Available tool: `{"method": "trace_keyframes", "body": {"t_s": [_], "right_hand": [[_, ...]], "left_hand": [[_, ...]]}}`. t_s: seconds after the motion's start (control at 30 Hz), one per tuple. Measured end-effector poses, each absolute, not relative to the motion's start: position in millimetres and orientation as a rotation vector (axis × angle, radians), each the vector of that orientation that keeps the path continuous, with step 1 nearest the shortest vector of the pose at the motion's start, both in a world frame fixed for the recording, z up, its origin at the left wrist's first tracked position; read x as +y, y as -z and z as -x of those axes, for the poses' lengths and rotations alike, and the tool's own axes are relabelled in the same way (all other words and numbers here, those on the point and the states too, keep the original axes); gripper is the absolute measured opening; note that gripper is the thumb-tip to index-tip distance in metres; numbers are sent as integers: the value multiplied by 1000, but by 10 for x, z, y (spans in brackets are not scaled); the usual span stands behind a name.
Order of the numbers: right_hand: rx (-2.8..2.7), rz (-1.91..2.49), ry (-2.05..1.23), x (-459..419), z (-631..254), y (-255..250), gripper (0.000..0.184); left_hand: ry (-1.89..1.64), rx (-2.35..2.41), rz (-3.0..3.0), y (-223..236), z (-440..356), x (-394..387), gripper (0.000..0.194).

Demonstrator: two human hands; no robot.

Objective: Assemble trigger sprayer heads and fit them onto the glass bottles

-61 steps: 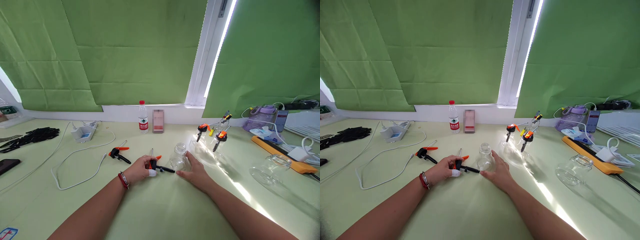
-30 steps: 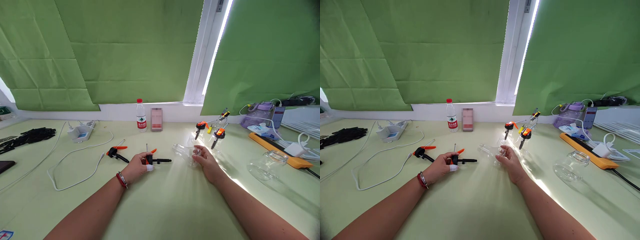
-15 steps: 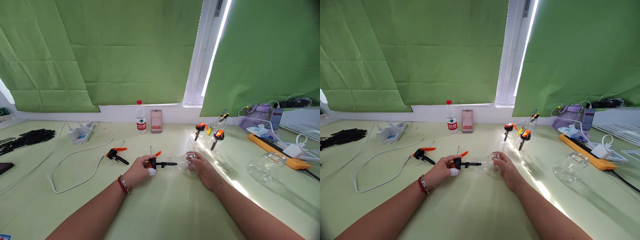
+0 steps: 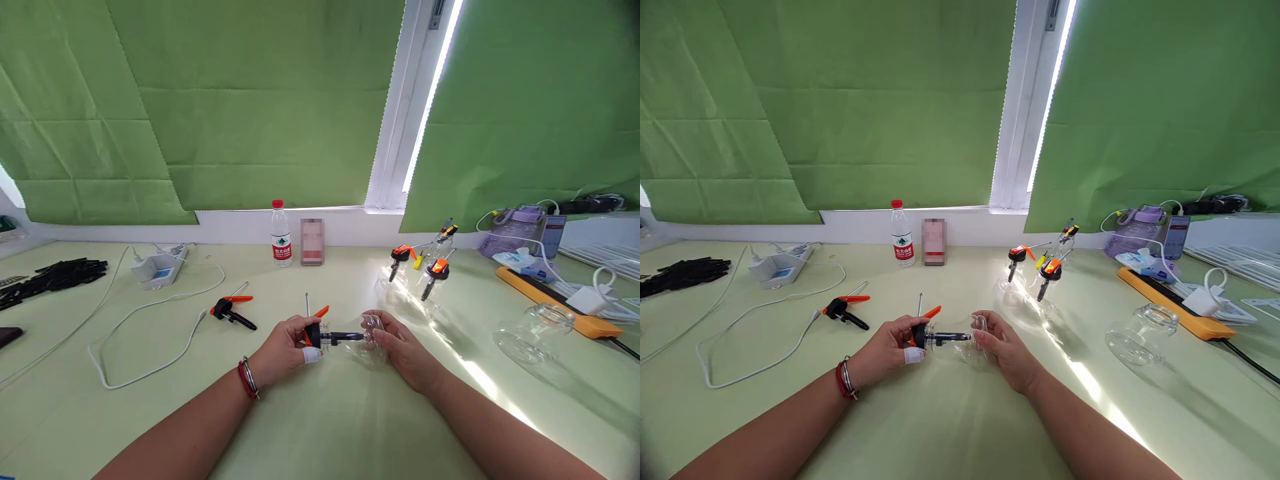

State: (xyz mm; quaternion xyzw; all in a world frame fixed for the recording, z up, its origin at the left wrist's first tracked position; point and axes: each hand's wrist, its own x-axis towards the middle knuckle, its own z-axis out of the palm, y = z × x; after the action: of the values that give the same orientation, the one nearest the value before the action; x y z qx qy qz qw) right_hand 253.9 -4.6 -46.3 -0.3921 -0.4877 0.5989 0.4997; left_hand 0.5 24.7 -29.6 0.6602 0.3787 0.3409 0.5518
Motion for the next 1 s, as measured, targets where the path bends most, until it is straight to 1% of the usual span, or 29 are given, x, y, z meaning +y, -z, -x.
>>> {"method": "trace_keyframes", "body": {"t_s": [0.1, 0.23, 0.4, 0.57, 0.8, 0.9, 1.0], "right_hand": [[-1198, 921, -1455, -47, -2547, 459, 39], [-1196, 878, -1481, -47, -2548, 446, 36], [-1210, 832, -1509, -58, -2528, 441, 37], [-1254, 810, -1518, -80, -2498, 455, 40], [-1297, 886, -1527, -94, -2462, 437, 31], [-1344, 1002, -1475, -107, -2458, 408, 38], [-1326, 1034, -1502, -129, -2487, 360, 43]], "left_hand": [[-807, 875, -1583, 285, -10, 233, 47], [-827, 874, -1552, 268, -17, 213, 46], [-781, 798, -1379, 238, -28, 182, 50], [-681, 786, -1373, 195, -48, 133, 56], [-696, 864, -1465, 162, -68, 77, 56], [-698, 888, -1503, 171, -65, 83, 56], [-696, 874, -1492, 182, -52, 109, 56]]}}
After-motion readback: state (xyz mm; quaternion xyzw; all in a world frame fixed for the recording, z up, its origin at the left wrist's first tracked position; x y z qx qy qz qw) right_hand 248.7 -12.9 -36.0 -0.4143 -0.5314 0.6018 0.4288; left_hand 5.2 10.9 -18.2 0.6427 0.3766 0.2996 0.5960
